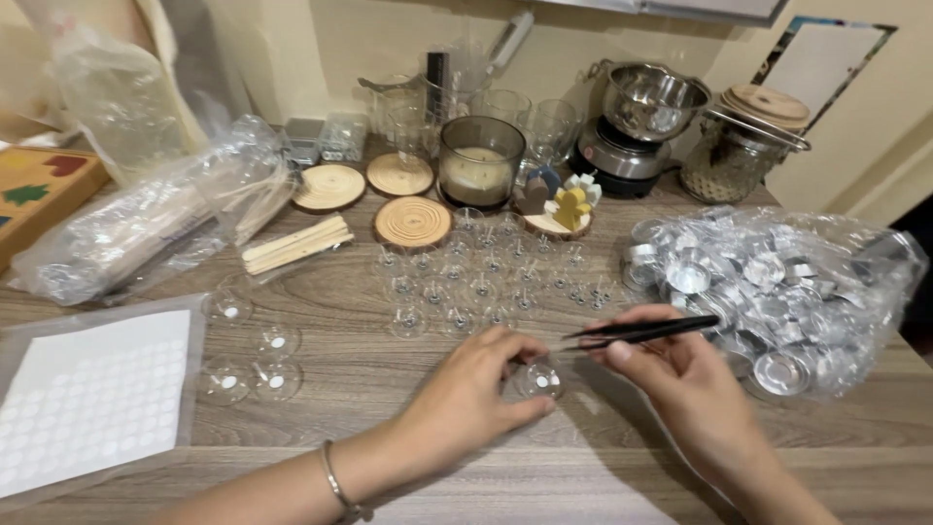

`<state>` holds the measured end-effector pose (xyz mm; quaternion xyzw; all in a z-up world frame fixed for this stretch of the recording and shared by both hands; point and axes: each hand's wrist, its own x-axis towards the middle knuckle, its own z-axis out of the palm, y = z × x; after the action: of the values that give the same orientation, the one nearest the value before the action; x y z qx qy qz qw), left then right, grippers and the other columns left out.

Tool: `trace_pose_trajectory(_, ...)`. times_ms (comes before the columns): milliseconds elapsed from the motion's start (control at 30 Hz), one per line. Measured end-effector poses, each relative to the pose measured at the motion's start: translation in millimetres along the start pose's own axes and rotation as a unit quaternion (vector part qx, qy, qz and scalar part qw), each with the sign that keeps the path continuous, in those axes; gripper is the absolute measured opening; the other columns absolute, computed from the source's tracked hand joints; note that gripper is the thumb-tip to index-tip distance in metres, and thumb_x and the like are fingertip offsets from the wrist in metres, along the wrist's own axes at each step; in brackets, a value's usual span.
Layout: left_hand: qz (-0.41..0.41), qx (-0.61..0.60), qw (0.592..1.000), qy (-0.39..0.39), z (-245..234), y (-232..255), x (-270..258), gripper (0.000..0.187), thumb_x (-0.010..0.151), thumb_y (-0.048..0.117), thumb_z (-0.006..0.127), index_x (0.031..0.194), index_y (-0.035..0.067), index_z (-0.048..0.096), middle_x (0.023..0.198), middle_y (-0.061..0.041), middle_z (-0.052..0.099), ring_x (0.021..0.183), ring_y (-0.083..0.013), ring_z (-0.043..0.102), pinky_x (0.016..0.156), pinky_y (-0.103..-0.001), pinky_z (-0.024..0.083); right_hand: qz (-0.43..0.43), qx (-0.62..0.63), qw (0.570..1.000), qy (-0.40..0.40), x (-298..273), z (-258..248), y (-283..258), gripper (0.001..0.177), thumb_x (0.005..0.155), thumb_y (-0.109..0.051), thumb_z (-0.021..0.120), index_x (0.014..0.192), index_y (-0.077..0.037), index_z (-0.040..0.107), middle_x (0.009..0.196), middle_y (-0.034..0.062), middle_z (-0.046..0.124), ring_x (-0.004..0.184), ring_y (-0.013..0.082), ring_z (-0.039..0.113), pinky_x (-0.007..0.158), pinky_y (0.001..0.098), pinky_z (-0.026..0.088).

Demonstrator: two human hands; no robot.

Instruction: Applying adhesive stickers to wick tabs and placing them into glass containers for candle making.

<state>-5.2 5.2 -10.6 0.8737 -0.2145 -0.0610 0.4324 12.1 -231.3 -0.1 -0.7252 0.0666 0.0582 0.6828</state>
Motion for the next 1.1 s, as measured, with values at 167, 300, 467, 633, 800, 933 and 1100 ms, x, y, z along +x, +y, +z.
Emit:
trace_pose_trajectory(167, 0.015, 0.007, 1.000, -0.014, 0, -1, 2, 0.051, 0.080, 0.033, 0.078, 0.126, 0.013, 0.066, 0.106, -0.005, 0.066, 0.099, -0.0204, 0.060, 0.089, -0.038, 0.051, -0.133, -0.186, 0.967, -0.111, -6, -7, 14, 0.027, 0.084, -0.010, 0.071, 0.110, -0.003, 0.067, 0.108, 0.0121, 0.074, 0.096, 0.0245, 0.076, 0.086, 0.0351, 0.064)
trace_pose_trajectory(300, 0.053, -0.009, 0.999, -0.002, -2, -1, 2, 0.050, 0.078, 0.028, 0.078, 0.121, 0.009, 0.065, 0.104, -0.006, 0.069, 0.097, -0.0216, 0.061, 0.089, -0.037, 0.051, -0.202, -0.316, 0.912, -0.166, -12, -2, 7, 0.027, 0.086, -0.017, 0.073, 0.110, -0.006, 0.071, 0.110, 0.0049, 0.074, 0.101, 0.0198, 0.074, 0.087, 0.0319, 0.062)
trace_pose_trajectory(467, 0.047, -0.001, 0.999, -0.018, -3, 1, 3, 0.045, 0.079, 0.027, 0.077, 0.119, 0.009, 0.064, 0.108, -0.005, 0.068, 0.101, -0.0216, 0.059, 0.092, -0.038, 0.050, -0.246, -0.350, 0.885, -0.183, -14, -4, 4, 0.025, 0.088, -0.018, 0.074, 0.109, -0.007, 0.071, 0.104, 0.0047, 0.080, 0.095, 0.0197, 0.075, 0.082, 0.0324, 0.064)
trace_pose_trajectory(633, 0.041, 0.007, 0.999, -0.030, 0, -4, 4, 0.046, 0.081, 0.028, 0.075, 0.121, 0.010, 0.062, 0.114, -0.005, 0.065, 0.109, -0.0209, 0.057, 0.095, -0.038, 0.048, -0.270, -0.354, 0.873, -0.197, -16, -6, 9, 0.023, 0.091, -0.020, 0.074, 0.111, -0.009, 0.070, 0.103, 0.0053, 0.081, 0.096, 0.0209, 0.075, 0.081, 0.0329, 0.061)
trace_pose_trajectory(800, 0.040, 0.013, 0.999, -0.031, -1, -4, 5, 0.046, 0.081, 0.028, 0.076, 0.122, 0.010, 0.063, 0.115, -0.005, 0.065, 0.112, -0.0209, 0.057, 0.096, -0.039, 0.048, -0.294, -0.352, 0.869, -0.187, -17, -4, 12, 0.023, 0.091, -0.019, 0.075, 0.111, -0.009, 0.070, 0.102, 0.0056, 0.081, 0.094, 0.0214, 0.075, 0.080, 0.0325, 0.061)
trace_pose_trajectory(933, 0.021, 0.015, 0.999, -0.043, -3, 1, 5, 0.046, 0.082, 0.029, 0.075, 0.123, 0.011, 0.062, 0.115, -0.004, 0.065, 0.109, -0.0203, 0.058, 0.094, -0.038, 0.049, -0.296, -0.365, 0.866, -0.171, -18, 0, 7, 0.023, 0.088, -0.017, 0.075, 0.109, -0.008, 0.071, 0.100, 0.0062, 0.081, 0.091, 0.0219, 0.076, 0.078, 0.0326, 0.062)
trace_pose_trajectory(1100, 0.031, 0.011, 0.999, -0.035, -1, -2, 5, 0.047, 0.081, 0.028, 0.075, 0.123, 0.011, 0.063, 0.115, -0.004, 0.065, 0.109, -0.0200, 0.059, 0.092, -0.037, 0.050, -0.308, -0.370, 0.861, -0.165, -18, 1, 6, 0.025, 0.085, -0.015, 0.077, 0.107, -0.006, 0.072, 0.100, 0.0068, 0.082, 0.091, 0.0227, 0.076, 0.077, 0.0330, 0.063)
